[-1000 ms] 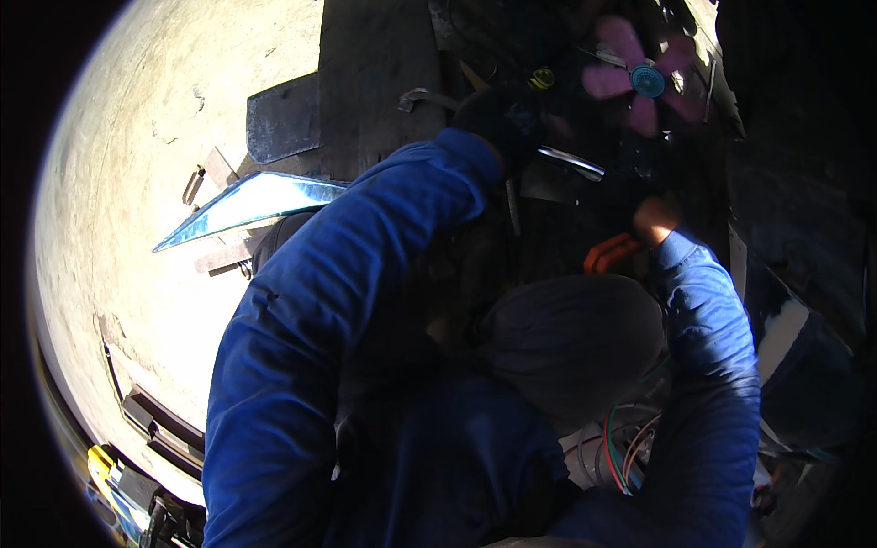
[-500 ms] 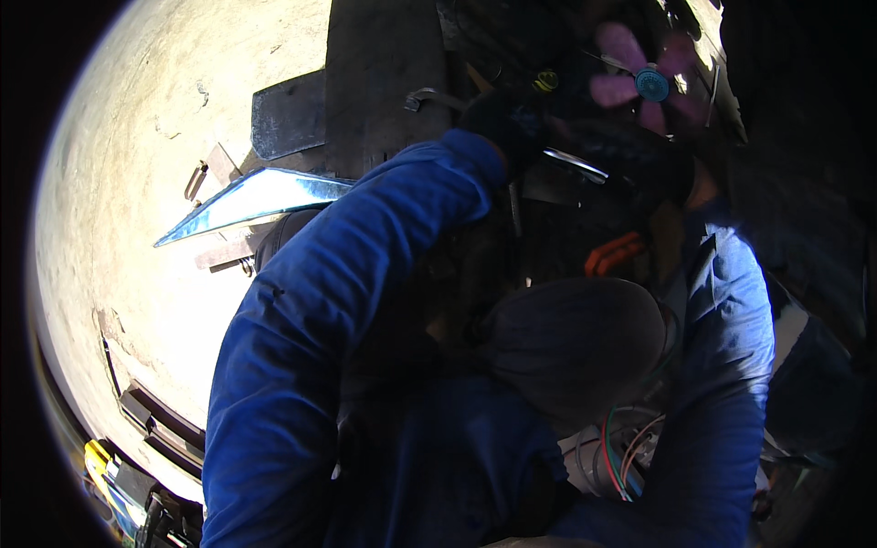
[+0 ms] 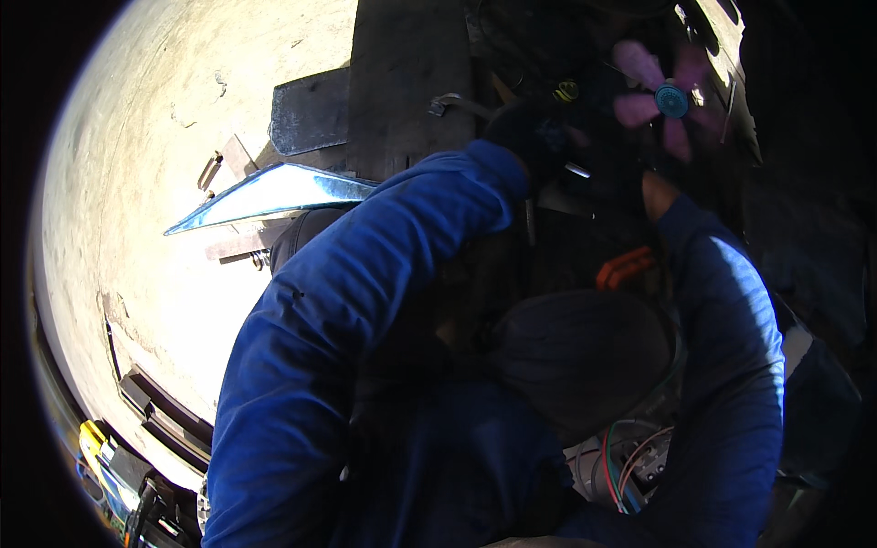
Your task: The person sits under a vehicle and uses a hammer and metal bar to adjust or remove a metal component near the engine. They repeatedly position the bar and strike it with the hammer to loosen or shift the part.
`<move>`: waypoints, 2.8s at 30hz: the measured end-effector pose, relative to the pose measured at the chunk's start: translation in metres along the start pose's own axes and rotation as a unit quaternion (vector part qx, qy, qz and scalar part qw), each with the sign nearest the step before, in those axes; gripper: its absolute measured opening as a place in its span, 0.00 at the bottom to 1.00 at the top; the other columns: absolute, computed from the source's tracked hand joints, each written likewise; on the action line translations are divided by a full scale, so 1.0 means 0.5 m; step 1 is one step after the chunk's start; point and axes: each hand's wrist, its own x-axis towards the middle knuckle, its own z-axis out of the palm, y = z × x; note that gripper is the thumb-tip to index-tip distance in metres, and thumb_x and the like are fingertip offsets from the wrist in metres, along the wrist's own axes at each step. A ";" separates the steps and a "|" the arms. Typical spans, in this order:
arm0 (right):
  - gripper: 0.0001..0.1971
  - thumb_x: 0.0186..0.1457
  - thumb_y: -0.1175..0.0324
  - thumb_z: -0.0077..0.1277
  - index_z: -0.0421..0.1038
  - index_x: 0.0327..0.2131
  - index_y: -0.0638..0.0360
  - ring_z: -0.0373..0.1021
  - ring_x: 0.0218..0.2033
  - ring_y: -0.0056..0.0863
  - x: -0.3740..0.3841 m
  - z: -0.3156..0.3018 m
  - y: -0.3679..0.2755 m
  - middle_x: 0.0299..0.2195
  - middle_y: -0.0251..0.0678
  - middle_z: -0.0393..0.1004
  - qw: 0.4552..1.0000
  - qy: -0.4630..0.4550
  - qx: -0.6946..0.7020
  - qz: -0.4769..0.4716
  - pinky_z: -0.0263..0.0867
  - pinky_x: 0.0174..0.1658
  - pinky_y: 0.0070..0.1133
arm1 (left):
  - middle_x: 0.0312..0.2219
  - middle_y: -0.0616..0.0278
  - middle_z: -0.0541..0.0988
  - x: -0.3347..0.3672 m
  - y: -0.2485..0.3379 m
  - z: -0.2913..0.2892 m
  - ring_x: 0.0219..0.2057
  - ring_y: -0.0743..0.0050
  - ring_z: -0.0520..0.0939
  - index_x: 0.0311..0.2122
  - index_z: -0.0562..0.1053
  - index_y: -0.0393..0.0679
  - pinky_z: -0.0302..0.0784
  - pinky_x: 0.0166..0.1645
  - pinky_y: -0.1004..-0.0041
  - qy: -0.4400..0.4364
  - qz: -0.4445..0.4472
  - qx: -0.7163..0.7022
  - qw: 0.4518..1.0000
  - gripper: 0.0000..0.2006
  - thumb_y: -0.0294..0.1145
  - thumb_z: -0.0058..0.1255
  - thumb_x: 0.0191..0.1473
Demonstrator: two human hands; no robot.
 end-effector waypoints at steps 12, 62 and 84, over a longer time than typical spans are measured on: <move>0.24 0.63 0.63 0.55 0.68 0.61 0.54 0.73 0.53 0.39 -0.122 -0.107 -0.166 0.57 0.43 0.72 0.978 -0.035 -0.047 0.200 0.70 0.57 0.32 | 0.28 0.71 0.83 -0.010 0.033 -0.049 0.37 0.66 0.85 0.32 0.81 0.56 0.77 0.47 0.63 0.007 0.145 0.192 0.971 0.07 0.41 0.61 0.47; 0.20 0.56 0.59 0.61 0.74 0.50 0.55 0.73 0.51 0.43 0.013 -0.111 -0.231 0.47 0.44 0.76 0.952 0.035 -0.263 0.151 0.69 0.55 0.35 | 0.36 0.62 0.83 0.011 -0.017 0.052 0.38 0.58 0.84 0.39 0.82 0.54 0.79 0.45 0.59 0.202 0.168 -0.010 0.965 0.10 0.36 0.56 0.51; 0.24 0.65 0.58 0.53 0.69 0.60 0.58 0.69 0.58 0.35 0.051 0.089 -0.243 0.57 0.40 0.72 0.934 -0.098 0.260 0.224 0.65 0.61 0.31 | 0.38 0.52 0.81 -0.011 -0.002 0.039 0.39 0.53 0.84 0.51 0.76 0.42 0.81 0.42 0.58 0.120 -0.022 -0.239 0.963 0.20 0.34 0.62 0.53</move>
